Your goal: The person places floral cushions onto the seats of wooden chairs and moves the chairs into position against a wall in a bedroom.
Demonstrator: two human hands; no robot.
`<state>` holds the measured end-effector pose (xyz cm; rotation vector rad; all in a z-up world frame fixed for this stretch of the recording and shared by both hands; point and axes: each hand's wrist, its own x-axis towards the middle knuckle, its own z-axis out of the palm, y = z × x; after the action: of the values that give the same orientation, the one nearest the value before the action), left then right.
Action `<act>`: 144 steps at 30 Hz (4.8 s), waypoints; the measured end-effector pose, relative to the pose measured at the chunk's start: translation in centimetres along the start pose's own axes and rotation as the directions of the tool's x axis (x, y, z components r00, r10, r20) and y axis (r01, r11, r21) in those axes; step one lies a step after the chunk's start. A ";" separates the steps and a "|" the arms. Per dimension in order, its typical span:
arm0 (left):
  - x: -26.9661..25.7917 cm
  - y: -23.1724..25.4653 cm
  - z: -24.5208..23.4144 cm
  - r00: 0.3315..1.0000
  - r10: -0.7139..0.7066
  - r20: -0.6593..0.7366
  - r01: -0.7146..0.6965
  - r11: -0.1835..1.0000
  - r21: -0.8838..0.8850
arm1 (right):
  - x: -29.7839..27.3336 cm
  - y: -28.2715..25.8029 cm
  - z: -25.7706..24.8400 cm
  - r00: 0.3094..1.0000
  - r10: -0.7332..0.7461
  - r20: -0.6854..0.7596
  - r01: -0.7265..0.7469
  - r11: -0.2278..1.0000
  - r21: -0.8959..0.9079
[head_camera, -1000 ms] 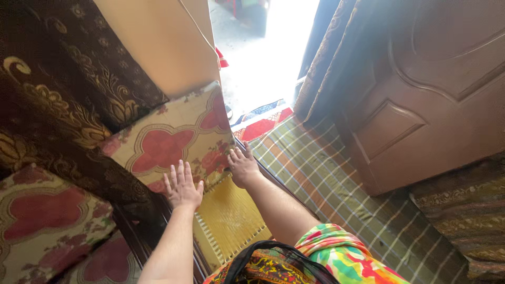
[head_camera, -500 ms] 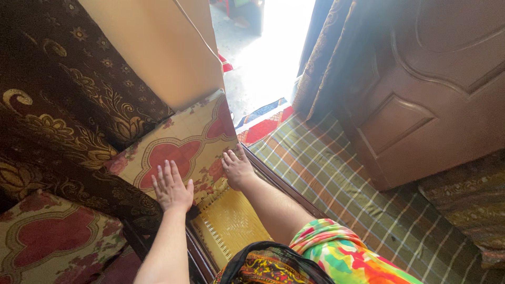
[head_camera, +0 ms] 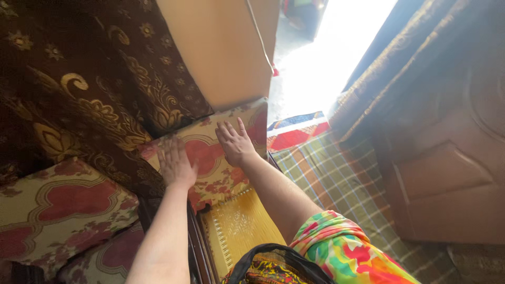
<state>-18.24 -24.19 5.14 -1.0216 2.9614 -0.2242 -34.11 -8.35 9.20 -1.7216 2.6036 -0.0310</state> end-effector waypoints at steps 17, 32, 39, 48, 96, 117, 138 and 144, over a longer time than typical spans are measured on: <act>6.4 1.4 -0.2 0.978 -0.114 0.172 0.141 0.978 -0.154 | 8.4 5.7 0.4 0.991 0.065 0.119 -0.078 0.991 0.106; 4.6 2.1 -3.8 0.993 -0.099 0.058 0.106 0.986 -0.128 | 6.4 5.2 -0.8 0.964 0.183 0.195 -0.214 0.965 0.150; 2.4 1.9 -4.4 0.992 -0.101 -0.072 0.089 0.985 -0.150 | 4.4 4.0 -2.4 0.971 0.167 0.174 -0.189 0.975 0.120; -0.7 1.4 -5.6 0.974 -0.103 -0.203 0.067 0.982 -0.179 | 1.8 2.3 -4.2 0.976 0.151 0.156 -0.165 0.983 0.079; -15.7 -0.6 1.9 0.895 -0.380 0.234 0.383 0.923 0.035 | -0.4 -6.2 4.6 0.978 -0.206 -0.019 0.204 0.976 -0.077; -21.0 2.5 5.8 0.898 -0.292 0.328 0.289 0.955 0.060 | -8.8 -6.7 9.3 0.972 -0.087 0.217 0.118 0.984 -0.137; -32.0 2.4 11.5 0.928 -0.142 0.343 0.178 0.981 -0.075 | -22.5 -11.4 16.5 0.899 0.133 0.418 -0.107 0.991 -0.086; -34.3 4.1 14.3 0.923 -0.068 0.378 0.115 0.988 -0.104 | -25.3 -9.0 19.1 0.843 0.283 0.457 -0.252 0.959 -0.130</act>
<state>6.96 -1.85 -11.12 -1.0772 2.6114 0.1449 -15.36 11.27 -9.54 -1.1645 2.4520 0.4283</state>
